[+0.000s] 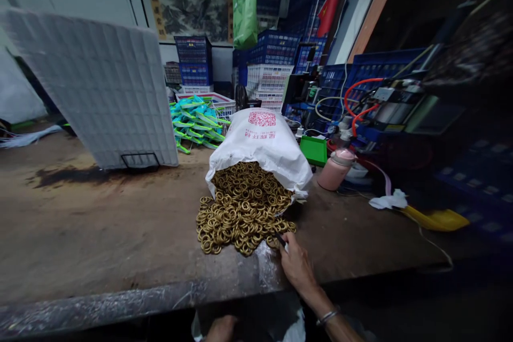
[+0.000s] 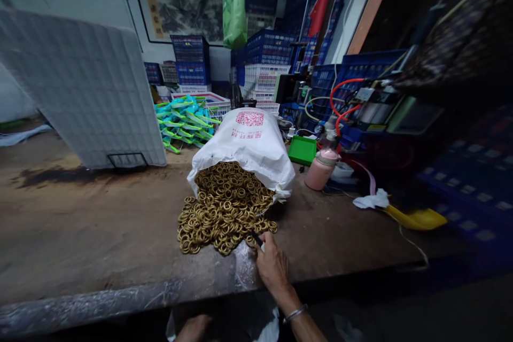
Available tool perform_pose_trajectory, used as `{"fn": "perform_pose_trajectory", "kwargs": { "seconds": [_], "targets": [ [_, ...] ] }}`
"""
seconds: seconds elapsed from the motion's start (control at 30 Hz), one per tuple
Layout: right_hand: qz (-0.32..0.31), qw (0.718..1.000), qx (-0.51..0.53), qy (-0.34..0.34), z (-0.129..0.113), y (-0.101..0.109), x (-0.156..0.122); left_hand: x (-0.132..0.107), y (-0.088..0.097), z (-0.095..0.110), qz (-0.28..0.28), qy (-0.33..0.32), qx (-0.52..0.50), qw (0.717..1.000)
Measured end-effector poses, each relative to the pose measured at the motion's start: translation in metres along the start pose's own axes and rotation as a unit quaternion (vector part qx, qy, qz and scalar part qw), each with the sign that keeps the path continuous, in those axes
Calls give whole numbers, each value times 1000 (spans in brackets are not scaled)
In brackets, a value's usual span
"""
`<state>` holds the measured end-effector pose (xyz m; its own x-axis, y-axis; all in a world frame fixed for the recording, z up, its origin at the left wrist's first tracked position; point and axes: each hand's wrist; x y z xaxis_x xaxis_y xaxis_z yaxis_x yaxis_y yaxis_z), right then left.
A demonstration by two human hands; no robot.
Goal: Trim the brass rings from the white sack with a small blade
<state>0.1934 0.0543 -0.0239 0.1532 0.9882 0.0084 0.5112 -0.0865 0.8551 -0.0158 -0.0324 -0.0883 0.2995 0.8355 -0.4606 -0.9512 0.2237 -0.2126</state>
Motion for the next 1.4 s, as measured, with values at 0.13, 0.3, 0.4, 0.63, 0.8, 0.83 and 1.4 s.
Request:
{"fn": "perform_pose_trajectory", "kwargs": {
  "seconds": [0.13, 0.3, 0.4, 0.63, 0.8, 0.83, 1.4],
  "targets": [
    [-11, 992, 101, 80, -8, -6, -10, -4, -16, 13, 2, 2, 22, 1000],
    [-84, 960, 177, 199, -41, -9, -31, -8, -30, 52, 66, -47, 31, 996],
    [-114, 945, 197, 237, -56, -6, -38, -9, -29, 76, 84, -73, 26, 993],
    [-145, 935, 248, 207, -66, -1, -37, -5, -24, 95, 88, -148, 31, 985],
    [-225, 916, 319, 97, -67, -3, -33, -7, -26, 99, 122, -236, 116, 957],
    [-246, 905, 339, 80, -66, -5, -33, -8, -27, 101, 125, -245, 129, 953],
    [-247, 896, 363, 66, -70, -7, -20, -3, -21, 100, -13, -64, -80, 995]
  ]
}}
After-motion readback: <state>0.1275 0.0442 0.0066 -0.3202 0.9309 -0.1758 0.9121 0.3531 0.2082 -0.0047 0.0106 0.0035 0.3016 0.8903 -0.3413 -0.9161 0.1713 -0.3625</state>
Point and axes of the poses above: each hand's wrist, its own x-axis towards the middle knuckle, its own y-axis out of the back of the hand, z = x × y, and after that the axes turned 5 degrees about -z, right-handed
